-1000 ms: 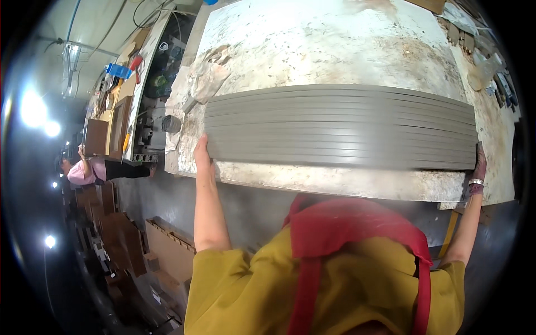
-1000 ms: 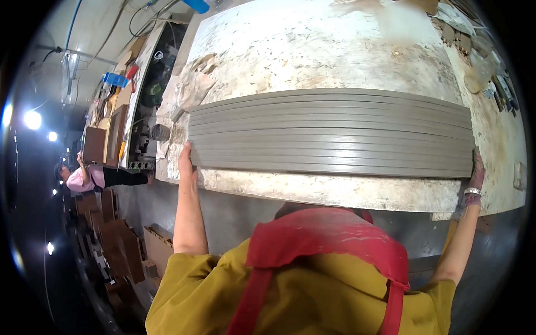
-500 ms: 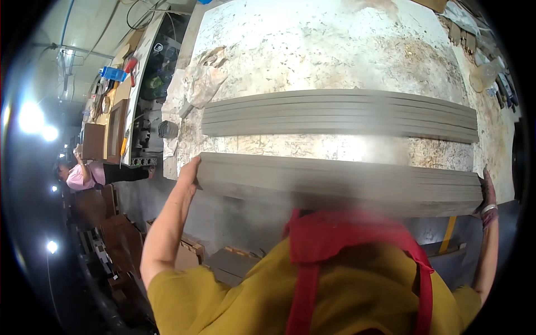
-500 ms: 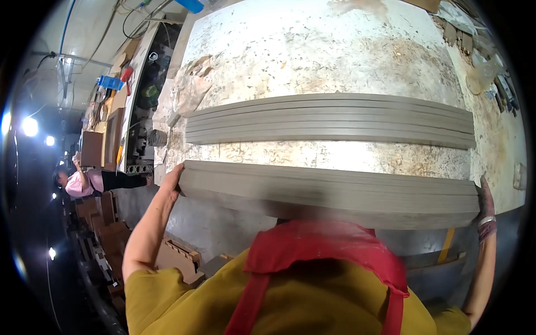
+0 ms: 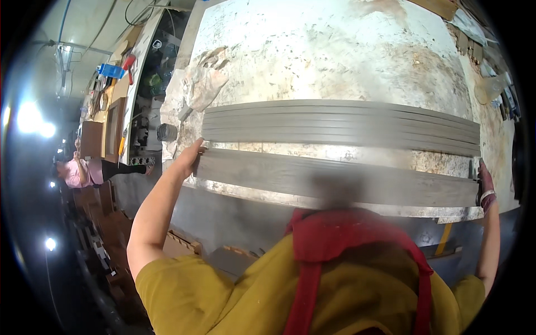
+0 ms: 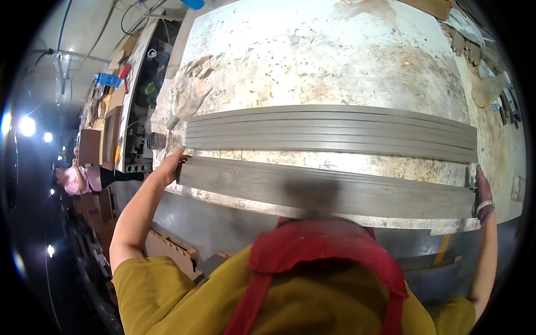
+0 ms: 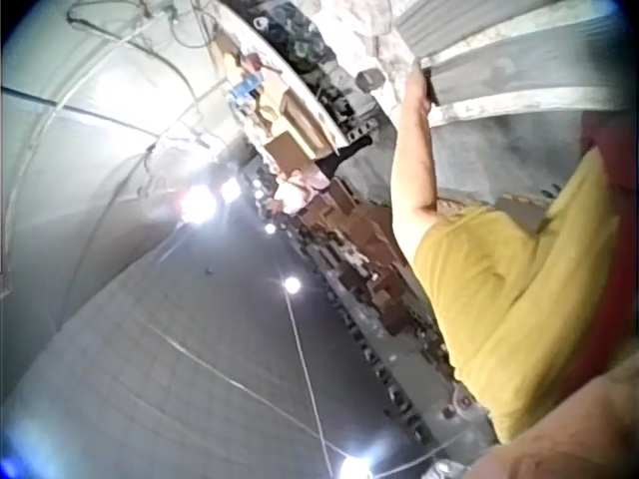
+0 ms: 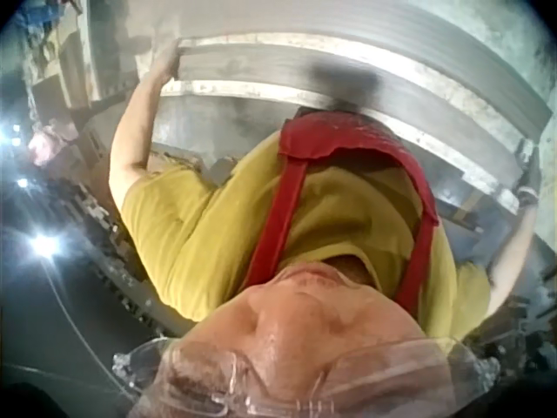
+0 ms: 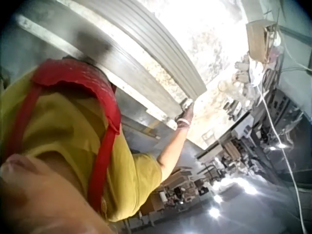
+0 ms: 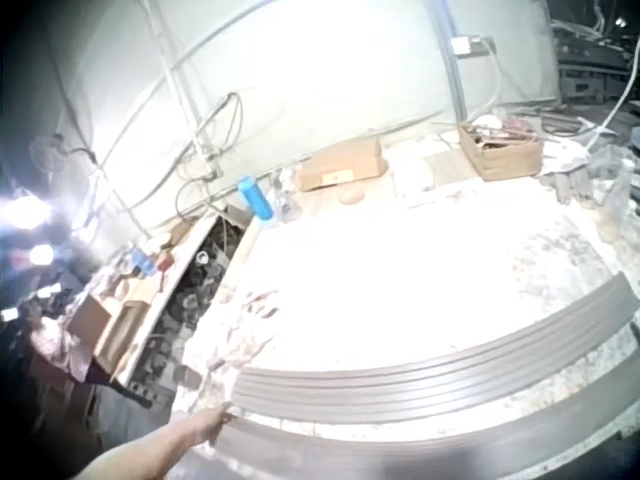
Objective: The person sands long wooden boards by hand using a sanding block, then stacks the finished boards onto a large pile before cleaning the sanding block with a cloth.
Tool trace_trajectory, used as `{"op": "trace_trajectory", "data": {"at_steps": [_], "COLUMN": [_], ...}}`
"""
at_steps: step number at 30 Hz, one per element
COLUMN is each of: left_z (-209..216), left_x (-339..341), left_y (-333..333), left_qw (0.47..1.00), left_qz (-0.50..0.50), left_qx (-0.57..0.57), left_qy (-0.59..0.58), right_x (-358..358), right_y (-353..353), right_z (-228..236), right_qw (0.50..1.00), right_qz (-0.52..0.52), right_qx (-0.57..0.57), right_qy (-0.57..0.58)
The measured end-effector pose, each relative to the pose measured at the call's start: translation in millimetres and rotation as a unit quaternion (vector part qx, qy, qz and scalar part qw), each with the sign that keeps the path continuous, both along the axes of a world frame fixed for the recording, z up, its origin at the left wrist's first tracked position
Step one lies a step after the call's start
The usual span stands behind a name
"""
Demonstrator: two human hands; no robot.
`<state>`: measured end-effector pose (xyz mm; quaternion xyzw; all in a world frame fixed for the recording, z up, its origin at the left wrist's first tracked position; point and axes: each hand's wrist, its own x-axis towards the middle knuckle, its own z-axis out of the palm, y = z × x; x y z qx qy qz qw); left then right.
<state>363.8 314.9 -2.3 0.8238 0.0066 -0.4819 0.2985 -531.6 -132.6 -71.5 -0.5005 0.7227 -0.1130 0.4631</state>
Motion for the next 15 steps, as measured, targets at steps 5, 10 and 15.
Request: {"op": "trace_trajectory", "data": {"at_steps": [5,10,15], "left_z": [46.1,63.8,20.1], "left_x": [5.3,-101.3,-172.7], "left_y": [-14.2,-116.0,-173.2], "left_qw": [0.892,0.768,0.63], "left_qz": [-0.214,-0.424,-0.607], "left_qx": [-0.019,-0.152,-0.17], "left_qy": [-0.397,-0.456,-0.454], "right_x": [129.0,320.5,392.7], "right_y": [31.8,79.9,93.0], "right_z": [86.8,126.9,101.9], "right_qw": [0.84,0.72,0.665], "right_qz": [0.283,0.545,0.621], "right_qx": [-0.395,-0.357,-0.372], "right_qy": [0.24,0.24,0.186]}}
